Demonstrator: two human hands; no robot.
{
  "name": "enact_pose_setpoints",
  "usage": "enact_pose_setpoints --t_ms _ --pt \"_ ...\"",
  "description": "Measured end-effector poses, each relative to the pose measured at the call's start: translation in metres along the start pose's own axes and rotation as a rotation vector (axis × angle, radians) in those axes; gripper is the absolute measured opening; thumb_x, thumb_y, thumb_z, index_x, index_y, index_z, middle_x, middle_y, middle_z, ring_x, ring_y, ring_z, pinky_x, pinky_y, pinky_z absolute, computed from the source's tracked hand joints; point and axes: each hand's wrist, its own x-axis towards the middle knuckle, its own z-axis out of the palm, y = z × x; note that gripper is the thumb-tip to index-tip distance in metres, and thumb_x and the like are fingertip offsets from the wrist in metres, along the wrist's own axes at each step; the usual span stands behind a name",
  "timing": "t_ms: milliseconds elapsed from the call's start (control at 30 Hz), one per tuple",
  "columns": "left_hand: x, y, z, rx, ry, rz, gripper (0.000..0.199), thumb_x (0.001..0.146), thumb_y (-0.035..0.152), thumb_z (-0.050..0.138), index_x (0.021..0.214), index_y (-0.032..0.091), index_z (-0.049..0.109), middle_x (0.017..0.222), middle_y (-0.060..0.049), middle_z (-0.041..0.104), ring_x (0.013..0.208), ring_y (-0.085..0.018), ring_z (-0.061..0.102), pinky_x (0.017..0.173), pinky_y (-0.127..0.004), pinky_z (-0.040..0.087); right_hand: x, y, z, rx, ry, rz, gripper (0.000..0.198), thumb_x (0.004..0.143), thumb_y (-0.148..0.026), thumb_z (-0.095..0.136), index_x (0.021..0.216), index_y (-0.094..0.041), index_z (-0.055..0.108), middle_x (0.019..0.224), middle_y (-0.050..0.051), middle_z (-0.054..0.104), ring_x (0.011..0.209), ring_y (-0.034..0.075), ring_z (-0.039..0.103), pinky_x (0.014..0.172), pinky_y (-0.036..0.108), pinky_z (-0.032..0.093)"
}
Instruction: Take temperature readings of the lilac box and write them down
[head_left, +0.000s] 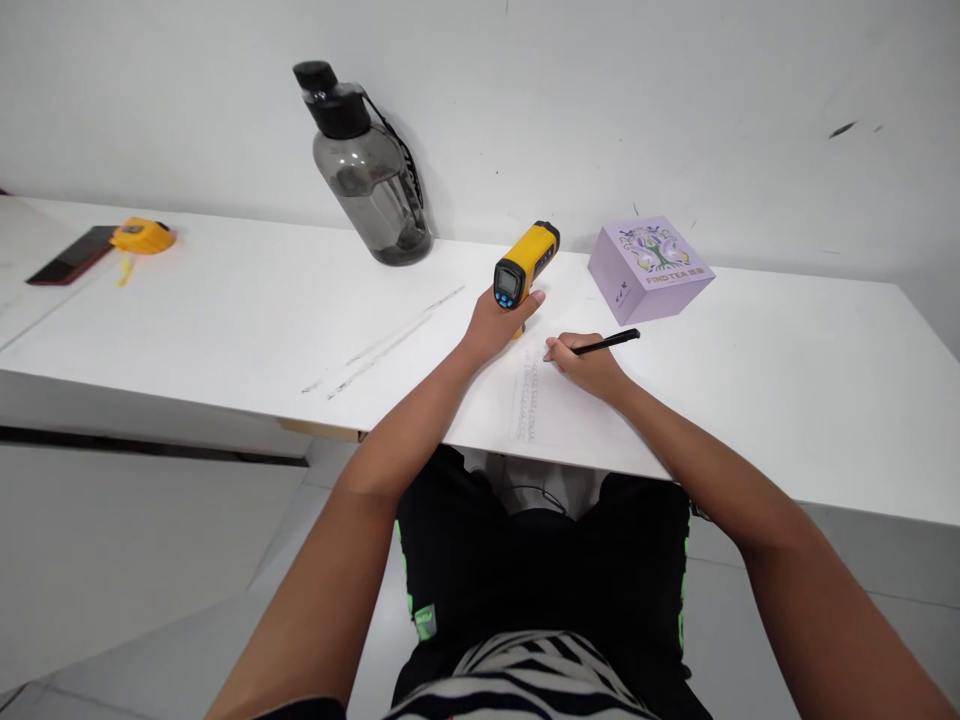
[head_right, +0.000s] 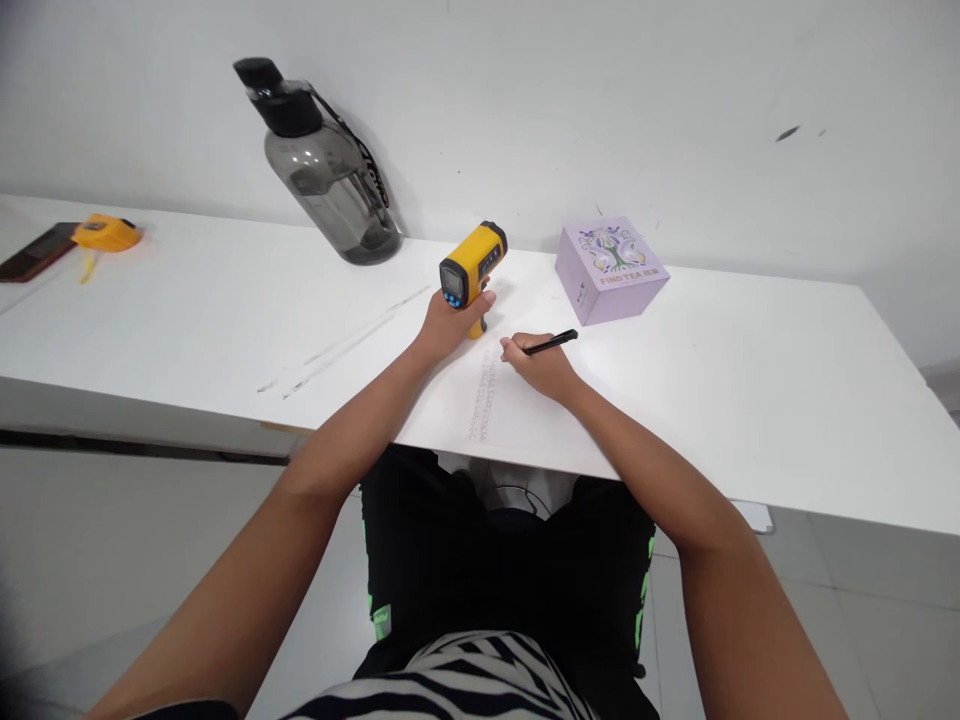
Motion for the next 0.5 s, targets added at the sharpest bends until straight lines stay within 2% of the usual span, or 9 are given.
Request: enact_pose_setpoints --t_ms 200,500 --pt "-0.0008 0.0020 0.0006 0.001 0.001 0.004 0.031 0.076 0.047 0.073 0.086 0.019 0.064 0.085 -0.004 0.068 0.088 -0.018 0.063 0.077 -0.029 0.049 0.0005 0.0006 -0.0019 0.006 -0.033 0.011 0.038 0.089 -0.041 0.052 0.063 -0.018 0.065 0.055 0.000 0.055 0.054 0.012 0.048 0.055 0.028 0.036" --pt "0.0022 -0.0030 0.0001 0.028 0.009 -0.027 0.033 0.075 0.048 0.074 0.088 0.019 0.066 0.087 -0.004 0.069 0.088 -0.019 0.064 0.077 -0.031 0.049 0.0018 -0.0009 -0.0015 0.046 0.024 0.045 0.038 0.090 -0.041 0.052 0.061 -0.019 0.065 0.059 0.001 0.060 0.061 0.014 0.054 0.060 0.029 0.041"
